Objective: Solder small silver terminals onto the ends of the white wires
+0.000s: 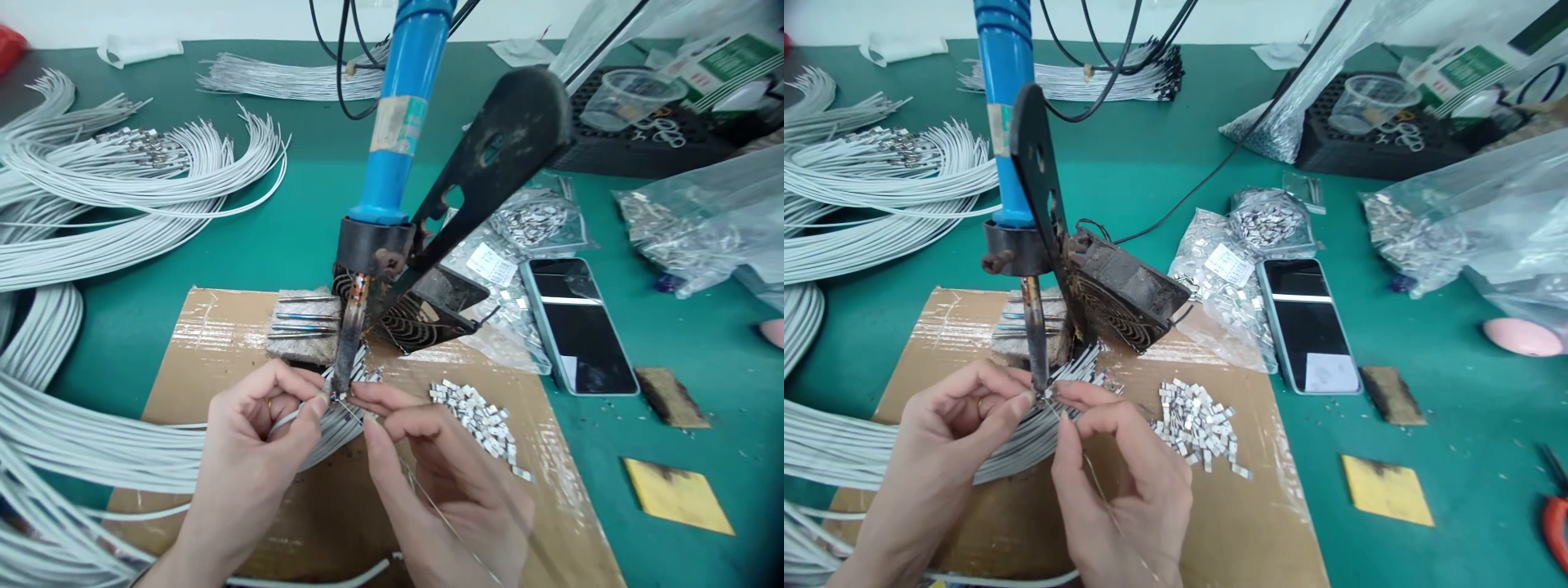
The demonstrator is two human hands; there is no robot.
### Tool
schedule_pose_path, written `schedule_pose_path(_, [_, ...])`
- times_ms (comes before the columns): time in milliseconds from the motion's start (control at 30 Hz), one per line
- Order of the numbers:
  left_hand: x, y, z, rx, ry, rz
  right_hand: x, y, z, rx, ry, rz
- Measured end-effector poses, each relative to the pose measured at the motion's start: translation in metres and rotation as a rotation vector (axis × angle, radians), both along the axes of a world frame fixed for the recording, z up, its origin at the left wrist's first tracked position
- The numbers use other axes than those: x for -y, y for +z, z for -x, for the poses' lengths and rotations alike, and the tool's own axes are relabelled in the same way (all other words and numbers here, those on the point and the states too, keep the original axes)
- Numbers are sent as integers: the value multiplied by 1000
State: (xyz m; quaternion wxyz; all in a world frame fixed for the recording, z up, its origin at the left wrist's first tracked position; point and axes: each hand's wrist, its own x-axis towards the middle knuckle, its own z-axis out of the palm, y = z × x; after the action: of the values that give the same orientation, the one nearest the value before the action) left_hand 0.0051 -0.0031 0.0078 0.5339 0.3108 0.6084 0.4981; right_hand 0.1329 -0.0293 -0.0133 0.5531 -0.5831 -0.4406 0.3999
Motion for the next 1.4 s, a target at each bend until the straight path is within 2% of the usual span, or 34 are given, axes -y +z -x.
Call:
schedule_pose_path(167, [0, 3, -1, -10, 19, 12, -1, -1, -2, 34, 7, -23])
schedule_pose_path(467, [0, -4, 3, -29, -35, -15, -2, 1, -1, 29, 7, -10])
schedule_pose_path(767, [0, 1, 5, -18, -79, -11, -1, 0, -1, -11, -6, -11])
schedule_pose_path(933, [1, 0, 1, 12, 4, -7, -1, -1, -1, -14, -1, -19])
schedule_pose_path(1067, [0, -3, 2, -8, -43, -31, -2, -1, -2, 19, 7, -13])
schedule_pose_path(1233, [2, -3, 1, 16, -12, -28, -3, -2, -1, 48, -6, -61])
schedule_pose_path(1400, [3, -5, 2, 23, -17, -24, -3, -3, 0, 24, -13, -48])
